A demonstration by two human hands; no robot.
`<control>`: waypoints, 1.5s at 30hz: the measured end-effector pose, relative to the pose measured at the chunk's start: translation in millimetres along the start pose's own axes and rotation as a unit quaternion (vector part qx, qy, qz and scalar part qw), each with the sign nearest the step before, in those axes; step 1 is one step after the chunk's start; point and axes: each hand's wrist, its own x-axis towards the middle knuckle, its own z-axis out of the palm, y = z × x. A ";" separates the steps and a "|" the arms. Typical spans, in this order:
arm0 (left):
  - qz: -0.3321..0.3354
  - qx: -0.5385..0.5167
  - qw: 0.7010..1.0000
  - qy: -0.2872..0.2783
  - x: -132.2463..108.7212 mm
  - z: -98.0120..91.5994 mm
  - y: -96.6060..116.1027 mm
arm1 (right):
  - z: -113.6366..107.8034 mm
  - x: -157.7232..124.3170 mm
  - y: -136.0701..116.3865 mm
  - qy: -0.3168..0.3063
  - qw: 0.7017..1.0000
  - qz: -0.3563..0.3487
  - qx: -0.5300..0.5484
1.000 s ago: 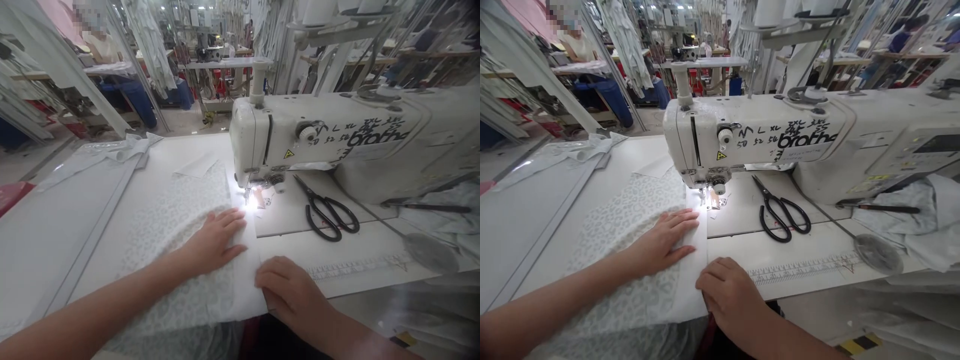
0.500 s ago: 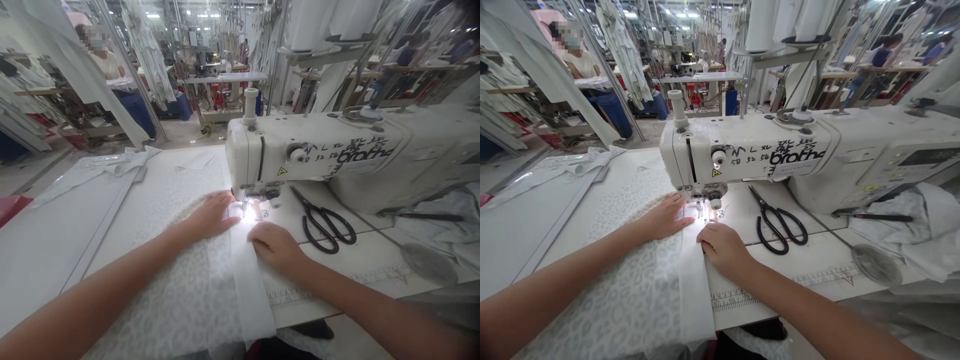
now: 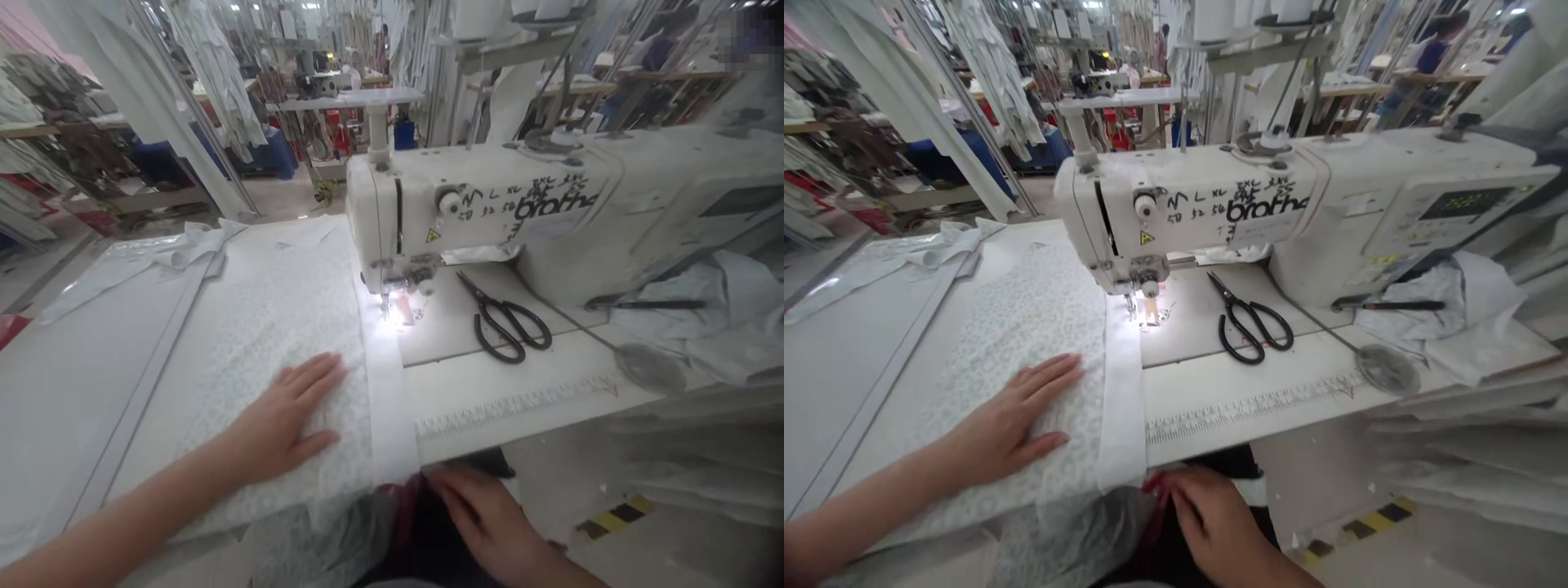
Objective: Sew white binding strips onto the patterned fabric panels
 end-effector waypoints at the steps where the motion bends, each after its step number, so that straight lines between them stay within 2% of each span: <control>1: 0.041 0.016 0.999 -0.010 -5.7 1.6 7.4 | 6.7 -0.4 7.4 0.012 0.995 0.066 0.077; 3: 0.139 0.054 0.989 -0.019 -11.9 9.8 29.3 | 18.8 5.7 19.8 0.015 0.963 0.149 0.226; 5: 0.191 0.104 0.976 0.013 -12.8 23.1 55.4 | 28.8 12.5 27.1 -0.009 0.932 0.174 0.318; 7: 0.175 0.153 0.969 0.082 -9.2 35.7 77.0 | 36.3 14.0 29.0 -0.031 0.918 0.174 0.355; 10: 0.172 0.158 0.960 0.156 0.0 41.7 93.2 | 42.1 5.8 25.3 -0.037 0.899 0.172 0.402; 13: 0.223 0.093 0.953 0.185 2.2 34.9 97.9 | 40.9 -6.5 17.8 -0.029 0.890 0.177 0.420; 15: 0.233 0.041 0.954 0.184 -3.3 32.2 99.7 | 38.1 -13.2 11.6 -0.014 0.890 0.181 0.418; 21: 0.192 -0.043 0.972 0.128 -23.0 44.4 105.6 | 31.6 -26.9 -10.3 0.023 0.891 0.194 0.410; 29: 0.212 -0.126 0.958 0.146 -14.1 46.1 118.7 | 25.8 -40.8 -24.0 -0.003 0.898 0.233 0.374; 38: 0.222 -0.143 0.951 0.160 -14.6 49.8 116.4 | 20.4 -42.0 -23.6 -0.022 0.894 0.249 0.372; 43: 0.211 -0.093 0.951 0.205 -16.4 54.6 122.1 | 26.0 -42.3 -14.7 -0.032 0.872 0.241 0.424; 45: 0.202 -0.093 0.951 0.214 -17.4 54.7 124.2 | 24.5 -44.4 -15.6 -0.041 0.876 0.231 0.422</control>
